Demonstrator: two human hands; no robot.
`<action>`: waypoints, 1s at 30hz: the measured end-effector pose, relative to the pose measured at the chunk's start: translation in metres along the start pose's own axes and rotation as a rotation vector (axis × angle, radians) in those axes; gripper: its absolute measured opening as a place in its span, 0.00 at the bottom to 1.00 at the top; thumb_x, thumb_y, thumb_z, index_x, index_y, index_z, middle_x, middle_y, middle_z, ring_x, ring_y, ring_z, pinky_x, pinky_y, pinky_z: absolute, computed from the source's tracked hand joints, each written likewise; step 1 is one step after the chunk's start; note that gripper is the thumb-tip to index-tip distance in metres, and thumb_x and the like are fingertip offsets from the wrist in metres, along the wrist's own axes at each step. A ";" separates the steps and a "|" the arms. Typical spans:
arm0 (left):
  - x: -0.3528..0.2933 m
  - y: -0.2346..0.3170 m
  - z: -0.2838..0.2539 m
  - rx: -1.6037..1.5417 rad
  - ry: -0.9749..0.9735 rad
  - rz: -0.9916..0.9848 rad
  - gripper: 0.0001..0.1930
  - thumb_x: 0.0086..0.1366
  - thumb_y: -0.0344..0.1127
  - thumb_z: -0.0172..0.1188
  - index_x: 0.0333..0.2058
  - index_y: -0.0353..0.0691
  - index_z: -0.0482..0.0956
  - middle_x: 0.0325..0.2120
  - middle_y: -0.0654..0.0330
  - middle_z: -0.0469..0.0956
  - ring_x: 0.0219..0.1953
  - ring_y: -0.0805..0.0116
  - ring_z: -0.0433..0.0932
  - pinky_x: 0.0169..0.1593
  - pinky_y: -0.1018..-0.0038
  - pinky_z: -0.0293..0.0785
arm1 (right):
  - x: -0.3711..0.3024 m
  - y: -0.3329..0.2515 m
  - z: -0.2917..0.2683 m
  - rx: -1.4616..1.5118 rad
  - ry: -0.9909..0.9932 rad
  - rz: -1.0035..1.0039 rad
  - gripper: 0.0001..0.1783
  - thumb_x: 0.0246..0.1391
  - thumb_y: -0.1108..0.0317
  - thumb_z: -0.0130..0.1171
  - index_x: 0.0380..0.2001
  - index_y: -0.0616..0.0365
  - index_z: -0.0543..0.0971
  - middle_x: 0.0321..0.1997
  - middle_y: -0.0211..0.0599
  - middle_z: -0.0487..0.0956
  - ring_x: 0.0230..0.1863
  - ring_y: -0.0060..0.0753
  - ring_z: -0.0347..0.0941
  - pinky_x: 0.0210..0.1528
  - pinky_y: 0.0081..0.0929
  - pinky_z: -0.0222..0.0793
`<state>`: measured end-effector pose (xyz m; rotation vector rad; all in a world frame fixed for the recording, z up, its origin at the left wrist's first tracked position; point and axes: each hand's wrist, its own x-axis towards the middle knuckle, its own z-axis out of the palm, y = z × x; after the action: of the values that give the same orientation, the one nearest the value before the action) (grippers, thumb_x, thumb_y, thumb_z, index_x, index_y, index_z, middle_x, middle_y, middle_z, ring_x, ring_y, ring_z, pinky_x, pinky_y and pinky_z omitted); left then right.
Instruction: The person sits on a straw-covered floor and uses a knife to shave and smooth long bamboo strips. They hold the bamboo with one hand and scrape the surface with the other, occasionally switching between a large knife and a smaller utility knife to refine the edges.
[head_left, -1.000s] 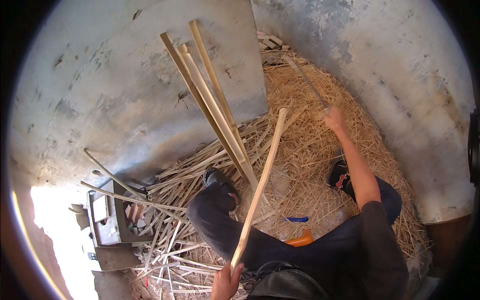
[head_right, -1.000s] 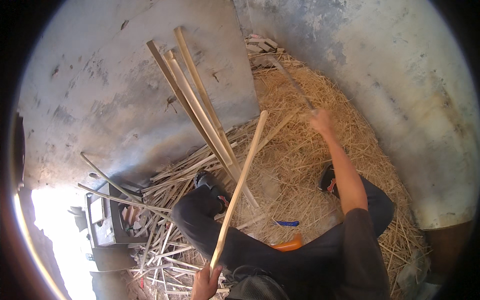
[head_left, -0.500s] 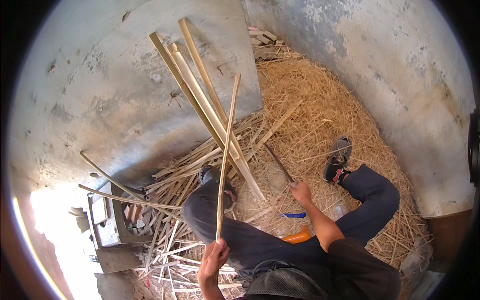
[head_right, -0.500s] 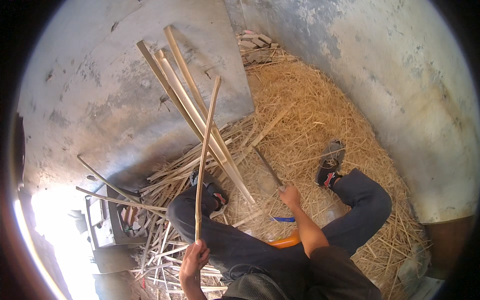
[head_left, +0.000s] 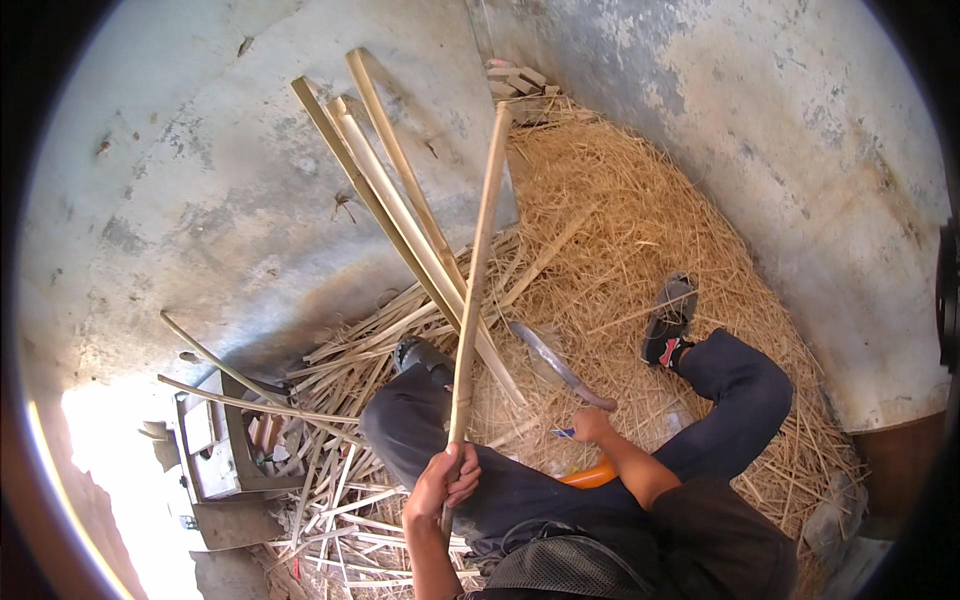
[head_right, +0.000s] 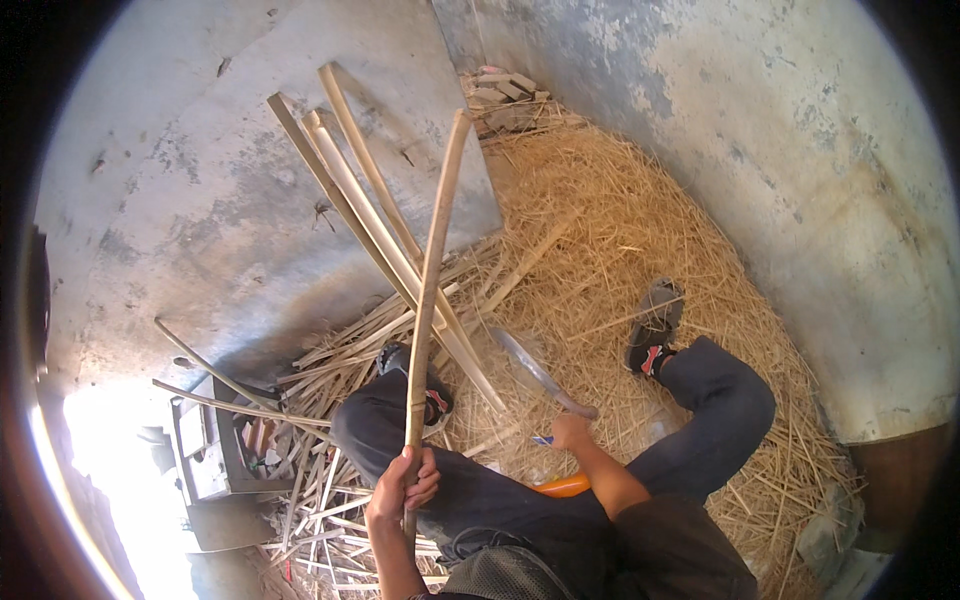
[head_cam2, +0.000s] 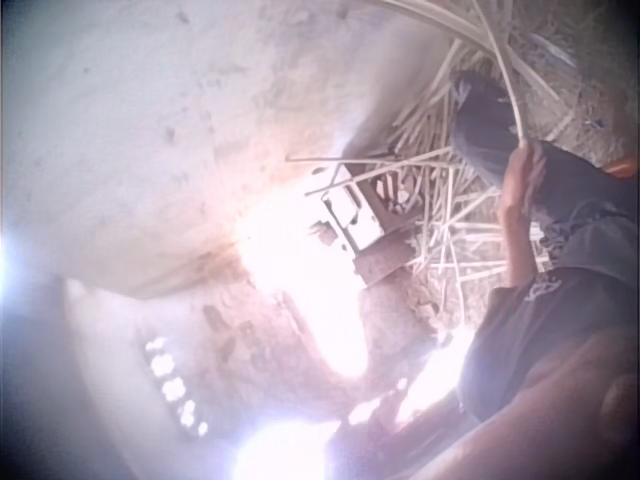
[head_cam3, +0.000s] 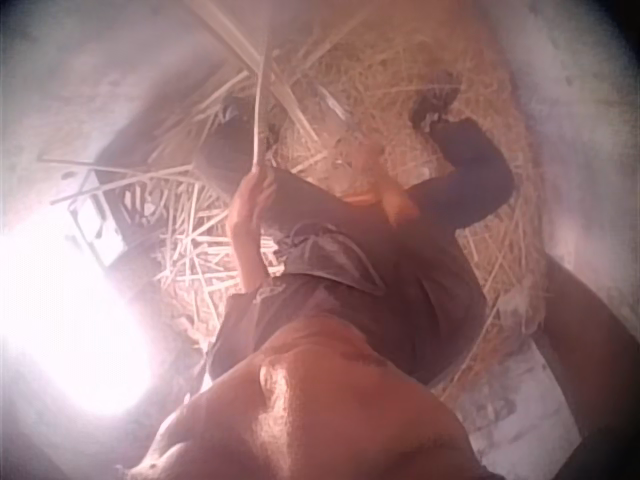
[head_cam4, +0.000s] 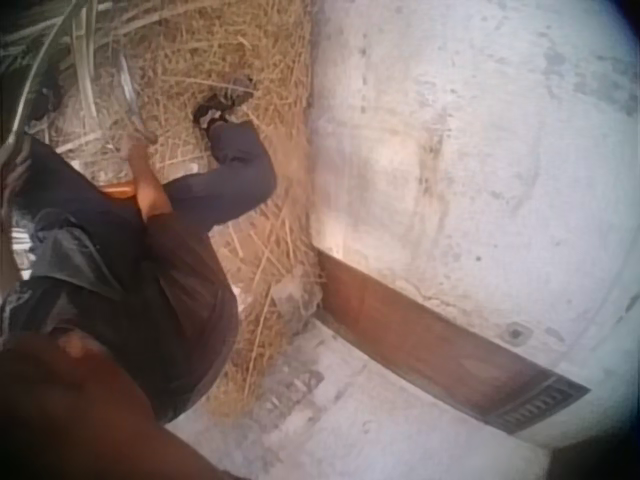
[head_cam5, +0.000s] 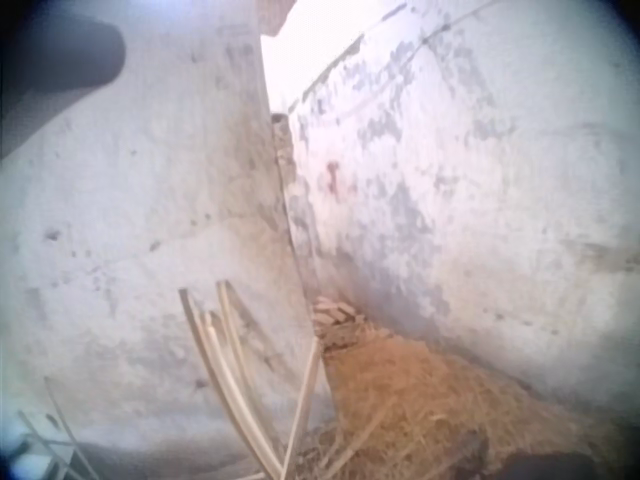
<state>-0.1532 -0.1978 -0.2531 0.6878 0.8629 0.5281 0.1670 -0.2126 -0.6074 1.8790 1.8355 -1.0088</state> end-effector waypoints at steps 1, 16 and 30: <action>0.003 0.003 0.002 0.001 -0.027 -0.010 0.32 0.77 0.69 0.46 0.29 0.43 0.64 0.13 0.73 0.56 0.11 0.83 0.51 0.17 0.81 0.49 | 0.003 -0.004 0.015 -0.077 -0.082 -0.034 0.23 0.50 0.62 0.69 0.51 0.52 0.88 0.53 0.51 0.86 0.59 0.51 0.82 0.60 0.50 0.78; 0.012 0.008 0.023 -0.052 -0.351 0.055 0.32 0.78 0.65 0.49 0.32 0.37 0.72 0.13 0.75 0.61 0.11 0.85 0.56 0.16 0.82 0.52 | 0.030 0.007 0.083 -0.194 -0.021 -0.054 0.14 0.64 0.67 0.58 0.47 0.50 0.89 0.55 0.40 0.86 0.57 0.44 0.84 0.56 0.45 0.81; 0.009 0.038 0.073 0.541 0.346 0.305 0.16 0.74 0.45 0.68 0.40 0.34 0.82 0.18 0.73 0.71 0.19 0.85 0.66 0.23 0.79 0.60 | 0.035 -0.013 0.001 -0.145 -0.461 -0.121 0.22 0.47 0.68 0.75 0.49 0.45 0.89 0.49 0.34 0.88 0.50 0.40 0.85 0.47 0.41 0.80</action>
<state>-0.0935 -0.1901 -0.1960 1.2592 1.2541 0.7075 0.1516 -0.1865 -0.6286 1.3274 1.7027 -1.1931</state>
